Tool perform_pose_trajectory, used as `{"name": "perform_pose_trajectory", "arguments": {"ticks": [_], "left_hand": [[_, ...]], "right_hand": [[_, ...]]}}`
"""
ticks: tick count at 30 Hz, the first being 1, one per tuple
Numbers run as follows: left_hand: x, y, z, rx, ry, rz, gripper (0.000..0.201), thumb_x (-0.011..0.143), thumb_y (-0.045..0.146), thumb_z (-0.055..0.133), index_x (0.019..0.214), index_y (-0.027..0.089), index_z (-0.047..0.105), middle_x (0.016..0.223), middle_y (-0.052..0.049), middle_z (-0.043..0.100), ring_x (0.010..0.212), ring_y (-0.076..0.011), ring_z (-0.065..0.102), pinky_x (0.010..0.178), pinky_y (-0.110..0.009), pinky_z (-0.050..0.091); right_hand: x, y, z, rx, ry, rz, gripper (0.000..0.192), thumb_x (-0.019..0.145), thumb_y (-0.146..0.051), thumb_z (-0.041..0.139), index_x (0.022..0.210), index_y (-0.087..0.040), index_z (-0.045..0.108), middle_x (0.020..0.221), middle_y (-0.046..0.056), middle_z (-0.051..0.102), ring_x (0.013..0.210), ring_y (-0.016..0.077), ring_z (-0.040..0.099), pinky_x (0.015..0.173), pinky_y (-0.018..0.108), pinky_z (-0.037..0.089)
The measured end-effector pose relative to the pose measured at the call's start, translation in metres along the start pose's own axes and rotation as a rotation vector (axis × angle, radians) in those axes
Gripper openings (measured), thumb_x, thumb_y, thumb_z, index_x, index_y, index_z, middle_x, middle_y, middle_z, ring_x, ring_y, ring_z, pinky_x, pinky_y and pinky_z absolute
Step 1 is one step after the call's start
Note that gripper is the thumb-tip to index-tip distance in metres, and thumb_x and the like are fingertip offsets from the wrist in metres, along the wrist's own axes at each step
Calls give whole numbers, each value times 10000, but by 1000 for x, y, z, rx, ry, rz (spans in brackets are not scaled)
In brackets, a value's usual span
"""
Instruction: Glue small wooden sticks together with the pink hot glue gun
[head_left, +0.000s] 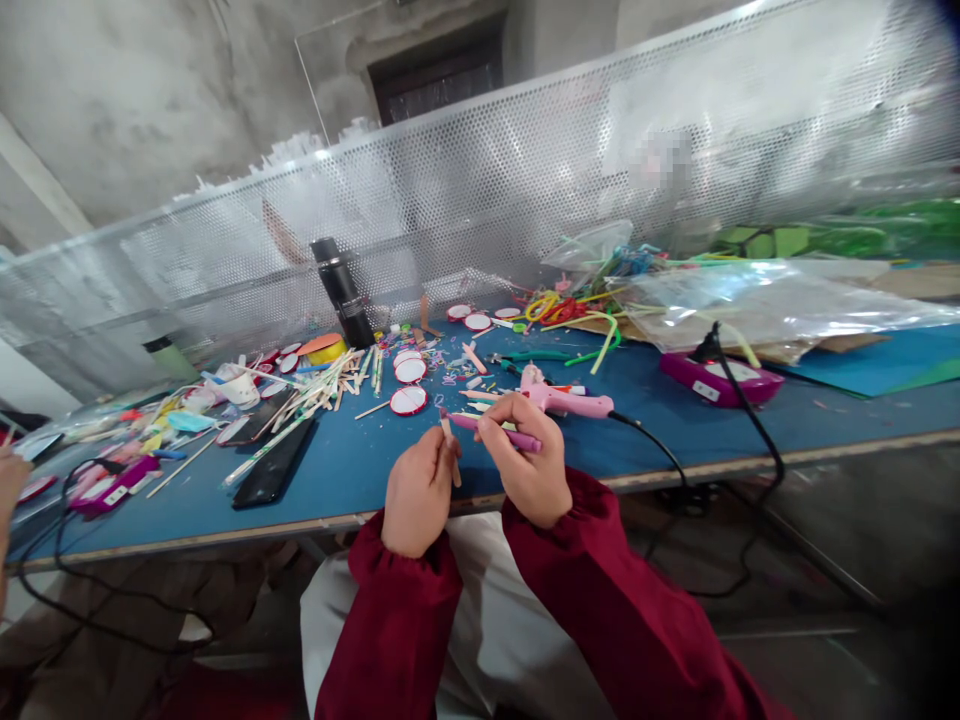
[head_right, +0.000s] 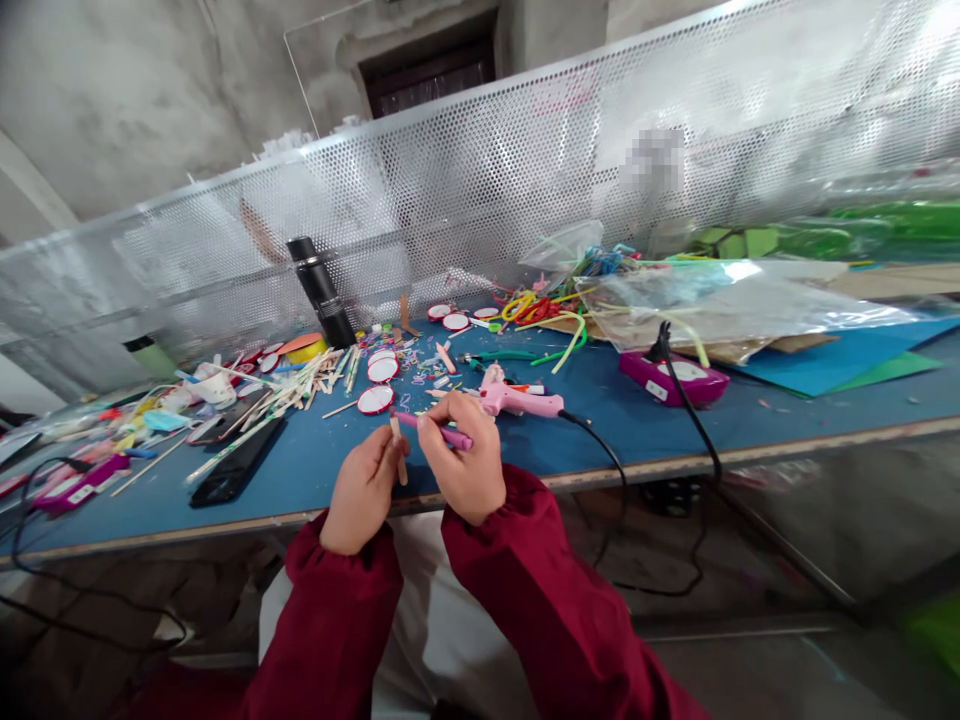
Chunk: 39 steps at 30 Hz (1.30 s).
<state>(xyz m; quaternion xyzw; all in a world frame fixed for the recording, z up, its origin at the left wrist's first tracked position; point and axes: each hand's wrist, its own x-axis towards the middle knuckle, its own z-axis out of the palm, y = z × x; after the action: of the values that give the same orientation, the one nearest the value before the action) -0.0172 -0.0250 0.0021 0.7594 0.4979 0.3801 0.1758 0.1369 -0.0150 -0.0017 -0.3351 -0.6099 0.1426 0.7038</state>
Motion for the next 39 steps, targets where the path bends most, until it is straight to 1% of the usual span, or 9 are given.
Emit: {"name": "perform_pose_trajectory", "arguments": {"ticks": [11,15,18,21,25,28,32,35,39], "left_hand": [[0,0,0,23,2,5,358,1094,422,335,854,233,521,674,13,605,652,-173,581,660,-292,368],[0,1,0,27,10,3,358,1095,413,345,842,231,520,676,15,606,647,-169,576,658,-292,362],[-1,2,0,25,10,3,357,1095,406,348,834,230,516,677,13,609,647,-169,574,658,-293,361],[0,1,0,29,3,8,356,1096,408,342,840,231,516,681,12,613,653,-171,577,669,-295,368],[0,0,0,43,4,0,369,1097,428,332,837,234,509,689,10,616,667,-175,588,674,-293,368],[0,0,0,43,1,-3,369,1096,432,335,841,234,514,683,13,608,670,-175,587,671,-290,366],[0,0,0,35,3,3,358,1095,421,343,845,233,518,676,14,603,654,-172,572,658,-287,365],[0,0,0,33,5,10,346,1094,408,347,851,233,519,685,13,605,652,-170,564,660,-286,363],[0,-1,0,14,-1,16,332,1094,395,347,856,233,513,670,19,593,639,-167,557,653,-286,354]], "right_hand": [[0,0,1,-10,2,7,222,960,-244,569,738,-243,570,724,8,613,724,184,584,691,342,467],[0,1,1,4,32,7,210,952,-237,575,742,-242,564,726,8,613,720,184,582,699,347,472],[0,1,1,-5,9,13,216,952,-238,576,736,-241,564,725,10,609,724,186,581,695,348,467],[0,1,1,4,38,13,210,952,-235,573,742,-242,564,729,8,608,730,185,581,710,351,472],[1,0,1,-7,6,17,220,949,-229,572,729,-240,567,723,9,611,730,187,576,702,350,463],[1,0,1,6,27,10,206,949,-233,573,744,-240,571,728,8,612,727,186,576,702,348,465],[0,1,1,2,-5,19,220,951,-237,573,732,-244,567,721,9,610,728,188,582,691,340,464],[0,1,1,16,31,16,205,945,-224,577,741,-245,564,723,7,607,724,187,575,694,343,463],[0,0,1,-5,6,19,217,936,-214,580,722,-242,561,719,8,599,726,188,562,678,341,447]]}}
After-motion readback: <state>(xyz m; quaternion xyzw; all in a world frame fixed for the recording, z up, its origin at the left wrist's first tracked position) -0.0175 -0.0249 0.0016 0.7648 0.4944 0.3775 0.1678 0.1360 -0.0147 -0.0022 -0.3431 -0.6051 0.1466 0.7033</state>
